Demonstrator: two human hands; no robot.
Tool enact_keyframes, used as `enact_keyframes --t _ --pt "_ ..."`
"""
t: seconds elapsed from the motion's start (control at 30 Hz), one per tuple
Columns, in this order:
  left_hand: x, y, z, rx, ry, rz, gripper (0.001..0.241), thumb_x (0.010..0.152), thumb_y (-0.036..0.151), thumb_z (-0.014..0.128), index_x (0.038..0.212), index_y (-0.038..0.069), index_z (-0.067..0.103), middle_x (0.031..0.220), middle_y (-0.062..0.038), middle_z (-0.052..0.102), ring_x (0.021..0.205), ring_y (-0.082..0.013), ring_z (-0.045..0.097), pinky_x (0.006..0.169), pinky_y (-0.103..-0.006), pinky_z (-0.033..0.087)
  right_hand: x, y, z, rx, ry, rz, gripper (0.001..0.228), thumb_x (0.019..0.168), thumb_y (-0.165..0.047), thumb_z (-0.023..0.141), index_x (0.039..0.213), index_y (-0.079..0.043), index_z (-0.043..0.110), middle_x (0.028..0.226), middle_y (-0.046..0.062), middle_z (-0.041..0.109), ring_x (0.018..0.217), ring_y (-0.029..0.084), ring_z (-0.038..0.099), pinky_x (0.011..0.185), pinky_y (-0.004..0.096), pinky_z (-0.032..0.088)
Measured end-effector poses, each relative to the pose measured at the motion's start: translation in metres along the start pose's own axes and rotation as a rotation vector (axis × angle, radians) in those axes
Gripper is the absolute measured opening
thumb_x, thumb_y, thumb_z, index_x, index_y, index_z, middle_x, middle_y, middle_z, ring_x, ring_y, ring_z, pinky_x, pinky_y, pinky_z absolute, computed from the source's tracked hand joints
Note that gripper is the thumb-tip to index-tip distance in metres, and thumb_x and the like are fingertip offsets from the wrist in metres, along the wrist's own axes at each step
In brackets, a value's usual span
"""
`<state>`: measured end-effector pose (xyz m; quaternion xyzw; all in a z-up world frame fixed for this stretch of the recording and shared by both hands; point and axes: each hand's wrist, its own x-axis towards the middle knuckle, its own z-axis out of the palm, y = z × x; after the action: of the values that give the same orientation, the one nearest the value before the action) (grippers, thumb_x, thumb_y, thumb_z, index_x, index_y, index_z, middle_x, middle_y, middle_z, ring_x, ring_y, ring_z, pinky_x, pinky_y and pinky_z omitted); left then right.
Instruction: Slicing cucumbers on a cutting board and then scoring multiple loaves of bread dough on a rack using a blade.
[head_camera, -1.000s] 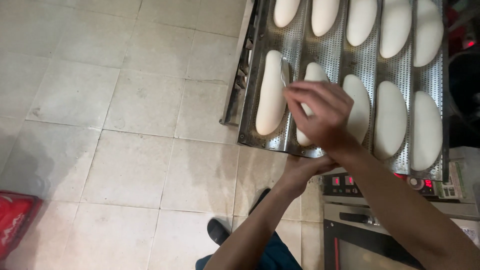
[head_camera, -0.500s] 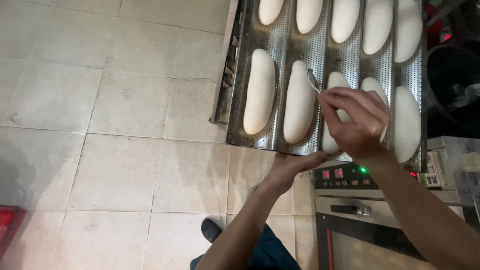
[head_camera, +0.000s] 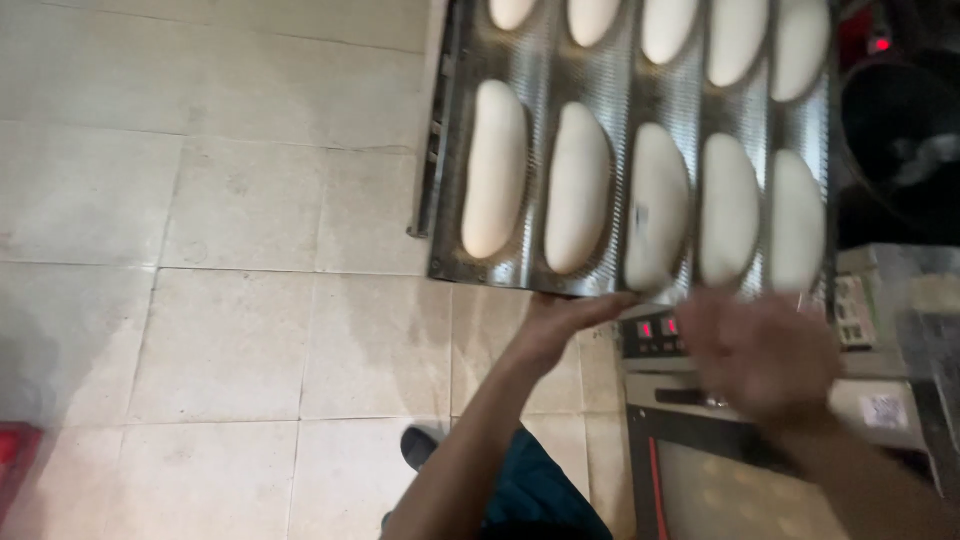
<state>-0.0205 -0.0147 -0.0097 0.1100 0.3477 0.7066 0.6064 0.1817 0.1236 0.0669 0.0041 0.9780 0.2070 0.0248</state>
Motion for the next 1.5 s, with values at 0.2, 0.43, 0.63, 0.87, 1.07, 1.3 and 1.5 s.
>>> enact_keyframes --t 0.2,0.43,0.63,0.87,1.07,1.3,1.5 --pt "-0.023 0.040 0.021 0.070 0.090 -0.036 0.051 0.068 0.019 0.086 0.113 -0.003 0.075 0.107 -0.018 0.078 0.106 -0.0241 0.075 0.099 -0.0370 0.063 0.094 0.039 -0.061 0.290 0.921 0.214 0.009 0.092 0.017 0.086 0.091 0.011 0.079 0.092 0.023 0.078 0.084 0.031 0.075 0.075 0.038 0.055" --pt "-0.006 0.009 0.000 0.030 0.020 0.057 0.038 0.079 0.018 0.081 0.109 -0.005 0.076 0.103 -0.020 0.078 0.100 -0.0262 0.076 0.099 -0.0397 0.062 0.087 0.035 -0.052 0.308 0.841 0.224 0.008 0.095 0.011 0.087 0.094 0.008 0.079 0.096 0.020 0.078 0.087 0.029 0.075 0.075 0.039 0.053" --pt "-0.022 0.046 0.023 0.029 0.174 0.007 0.047 0.066 0.012 0.089 0.104 -0.012 0.073 0.096 -0.025 0.076 0.090 -0.0342 0.077 0.088 -0.0437 0.065 0.015 -0.038 -0.076 0.165 0.734 0.102 0.010 0.086 -0.004 0.085 0.085 -0.008 0.076 0.089 0.010 0.074 0.063 0.018 0.060 0.064 0.033 0.044" --pt "-0.022 0.036 0.001 0.090 0.012 0.013 0.035 0.083 0.015 0.077 0.110 -0.007 0.075 0.111 -0.023 0.077 0.108 -0.0329 0.076 0.105 -0.0427 0.061 0.009 0.043 -0.055 0.170 0.860 0.209 0.011 0.095 0.009 0.087 0.092 0.007 0.077 0.091 0.024 0.078 0.078 0.028 0.075 0.066 0.033 0.056" --pt "-0.024 0.048 0.012 0.077 0.146 -0.078 0.030 0.079 0.006 0.078 0.104 -0.011 0.075 0.101 -0.024 0.078 0.102 -0.0350 0.077 0.102 -0.0411 0.064 0.035 0.069 -0.051 0.268 0.897 0.315 0.011 0.097 0.017 0.083 0.091 0.008 0.082 0.095 0.021 0.078 0.087 0.032 0.076 0.079 0.041 0.056" --pt "-0.022 0.045 0.007 0.057 0.178 -0.105 0.034 0.076 0.009 0.081 0.104 -0.010 0.075 0.101 -0.025 0.077 0.100 -0.0357 0.077 0.098 -0.0395 0.063 0.010 0.054 -0.019 0.198 0.757 0.365 0.007 0.101 -0.003 0.083 0.097 0.003 0.082 0.095 0.018 0.080 0.085 0.026 0.076 0.077 0.034 0.058" --pt "-0.021 0.039 -0.001 0.149 0.134 -0.070 0.031 0.084 0.008 0.072 0.106 -0.014 0.075 0.102 -0.027 0.077 0.105 -0.0358 0.077 0.096 -0.0389 0.063 -0.099 -0.028 -0.025 0.157 0.561 0.185 0.016 0.093 -0.024 0.075 0.107 -0.016 0.071 0.104 0.007 0.075 0.076 0.015 0.067 0.067 0.036 0.051"
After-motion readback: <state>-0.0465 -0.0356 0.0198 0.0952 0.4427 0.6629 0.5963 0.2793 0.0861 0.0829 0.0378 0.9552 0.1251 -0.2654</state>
